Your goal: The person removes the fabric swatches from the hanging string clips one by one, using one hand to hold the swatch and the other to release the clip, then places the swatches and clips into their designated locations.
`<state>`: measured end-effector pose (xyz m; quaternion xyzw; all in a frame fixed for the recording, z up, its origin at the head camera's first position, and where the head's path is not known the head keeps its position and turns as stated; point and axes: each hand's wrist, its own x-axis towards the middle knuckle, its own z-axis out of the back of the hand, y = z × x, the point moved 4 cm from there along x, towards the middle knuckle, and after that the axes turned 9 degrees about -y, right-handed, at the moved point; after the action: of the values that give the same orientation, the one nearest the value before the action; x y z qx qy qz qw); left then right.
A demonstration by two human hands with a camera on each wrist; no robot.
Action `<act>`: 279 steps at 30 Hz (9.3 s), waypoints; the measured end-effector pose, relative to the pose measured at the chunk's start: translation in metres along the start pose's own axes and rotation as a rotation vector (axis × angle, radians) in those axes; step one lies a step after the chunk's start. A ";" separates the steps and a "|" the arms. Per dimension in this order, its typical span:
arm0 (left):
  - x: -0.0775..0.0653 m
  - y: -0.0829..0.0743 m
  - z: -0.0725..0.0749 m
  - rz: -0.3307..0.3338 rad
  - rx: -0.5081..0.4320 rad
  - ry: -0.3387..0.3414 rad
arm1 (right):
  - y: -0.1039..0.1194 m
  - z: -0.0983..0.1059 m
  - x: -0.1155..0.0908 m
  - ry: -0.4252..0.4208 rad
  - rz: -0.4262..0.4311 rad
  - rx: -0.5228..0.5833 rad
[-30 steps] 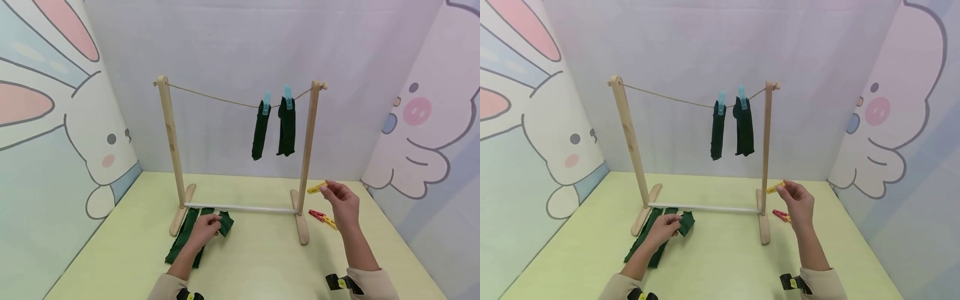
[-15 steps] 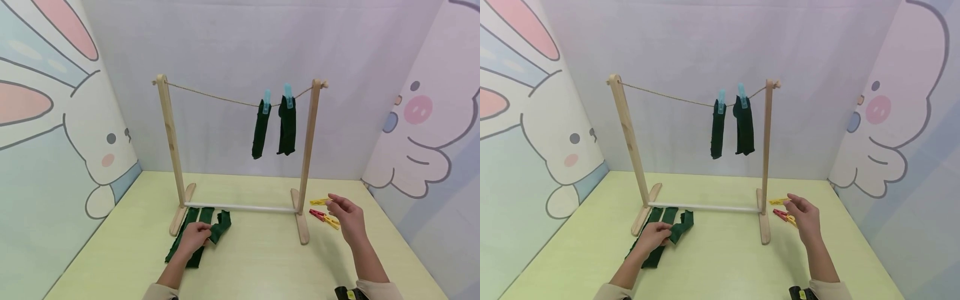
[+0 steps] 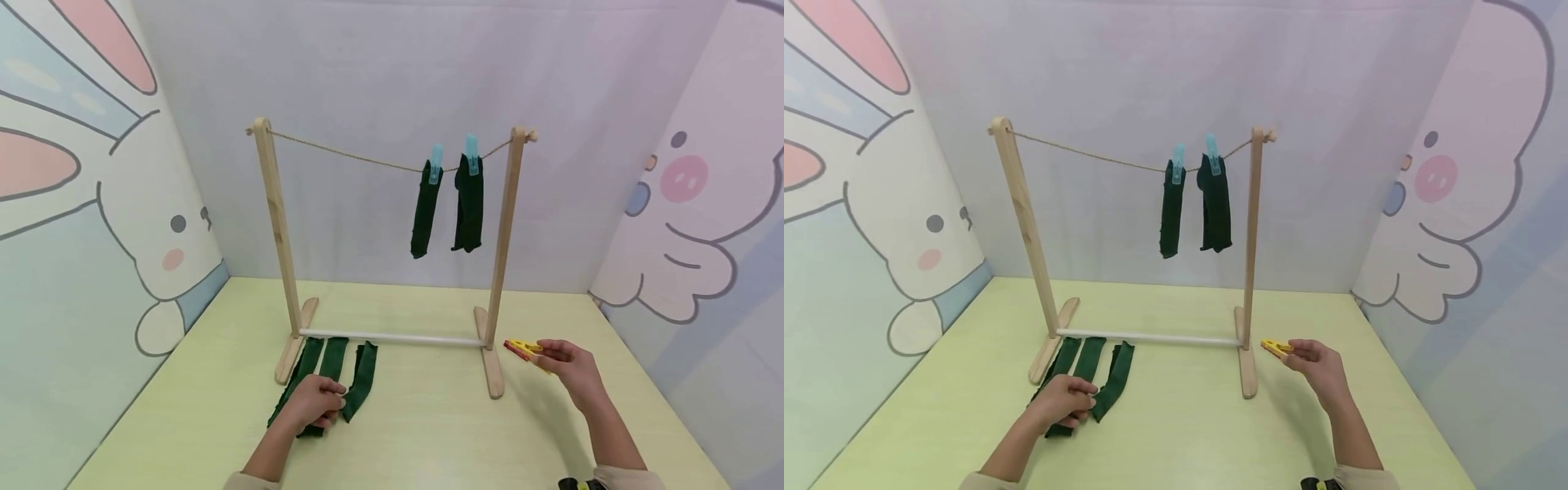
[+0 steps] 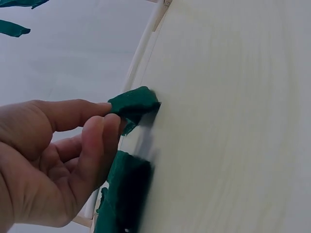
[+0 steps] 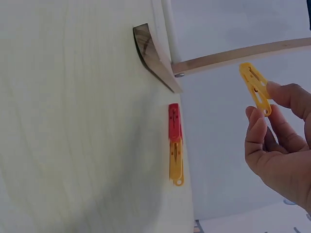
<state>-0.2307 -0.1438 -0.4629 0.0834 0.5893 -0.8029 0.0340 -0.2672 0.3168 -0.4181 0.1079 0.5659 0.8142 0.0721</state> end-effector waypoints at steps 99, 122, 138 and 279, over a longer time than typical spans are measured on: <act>0.053 -0.147 -0.032 -0.526 -0.242 -0.199 | 0.231 -0.035 0.014 0.074 0.698 0.155; 0.075 -0.190 -0.043 -0.633 -0.215 -0.228 | 0.302 -0.046 0.026 0.072 0.802 0.092; 0.090 -0.204 -0.054 -0.574 -0.283 -0.220 | 0.331 -0.059 0.026 0.094 0.799 0.093; 0.047 -0.057 -0.082 -0.248 -0.287 -0.044 | 0.136 -0.005 0.006 -0.110 0.333 0.512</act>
<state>-0.2779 -0.0466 -0.4408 -0.0130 0.7026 -0.7103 -0.0407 -0.2732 0.2664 -0.2920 0.2578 0.7223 0.6388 -0.0610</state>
